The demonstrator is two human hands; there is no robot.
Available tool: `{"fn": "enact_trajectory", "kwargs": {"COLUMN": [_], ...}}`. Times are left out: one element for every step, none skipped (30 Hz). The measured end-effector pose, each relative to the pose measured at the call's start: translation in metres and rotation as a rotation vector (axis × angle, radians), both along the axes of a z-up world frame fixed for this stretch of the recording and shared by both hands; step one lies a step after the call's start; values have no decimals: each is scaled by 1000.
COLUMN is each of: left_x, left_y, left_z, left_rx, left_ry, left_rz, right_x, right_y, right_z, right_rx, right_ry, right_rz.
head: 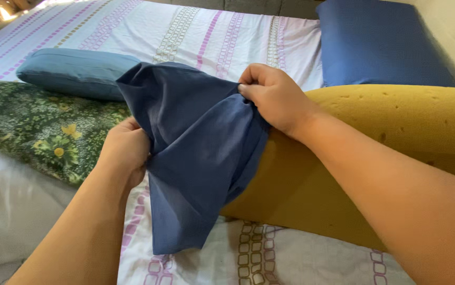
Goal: The person inserts a yellow foam pillow into a blue pillowcase on a bed. They align the corners, push the foam inside, and smooth the case. The person then places the finished pillow on the bed and begins handling a second foam pillow and pillowcase.
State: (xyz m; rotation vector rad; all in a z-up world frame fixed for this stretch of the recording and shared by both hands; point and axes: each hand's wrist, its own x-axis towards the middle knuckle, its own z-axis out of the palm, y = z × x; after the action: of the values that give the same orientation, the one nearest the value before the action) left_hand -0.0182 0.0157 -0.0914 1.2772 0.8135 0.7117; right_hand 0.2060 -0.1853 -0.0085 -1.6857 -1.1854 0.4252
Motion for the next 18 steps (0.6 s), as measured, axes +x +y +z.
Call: {"fn": "enact_trajectory", "kwargs": {"left_x": [2,3,4,4,3,1,0,-2,-3,-3,-2,-1,1,3,5,6,8,10], "left_y": [-1,-3,-5,-6,-8,-10,-12,-15,-18,-19,-21,-22,-22,-22,-21,-22,-21,-19], "left_z": [2,3,4,5,5,4,3,0,-3,-5,-6,-7,-7,-5,-4,-6,-9,-10], "left_rx": [11,207,403,604,550,493,434,375,316,257,57,-144,-345,-278,-212,-157,-24,117], "left_ry": [-6,198,402,605,712,822,931,734,538,336,111,-112,-334,-273,-212,-150,-16,120], "left_rz": [4,63,121,183,134,87,39,13,-11,-28,24,73,125,115,105,91,107,120], "right_x": [-2,-4,-6,-8,-10,-11,-13,-14,-15,-15,-15,-16,-17,-17,-17,-18,-17,-15], "right_y": [0,-1,-2,-2,-3,-4,-5,-5,-7,-7,-7,-8,-9,-9,-10,-11,-12,-12], "right_z": [0,0,0,1,4,6,8,11,14,18,23,25,26,28,26,23,19,16], "right_rx": [-6,28,61,98,104,109,114,138,163,191,271,349,426,424,422,408,379,359], "right_ry": [-57,-108,-160,-212,-213,-213,-212,-315,-419,-528,-625,-717,-809,-807,-806,-804,-842,-880], "right_rz": [-12,-8,-3,3,3,5,7,-7,-21,-31,18,65,113,133,153,171,175,174]}}
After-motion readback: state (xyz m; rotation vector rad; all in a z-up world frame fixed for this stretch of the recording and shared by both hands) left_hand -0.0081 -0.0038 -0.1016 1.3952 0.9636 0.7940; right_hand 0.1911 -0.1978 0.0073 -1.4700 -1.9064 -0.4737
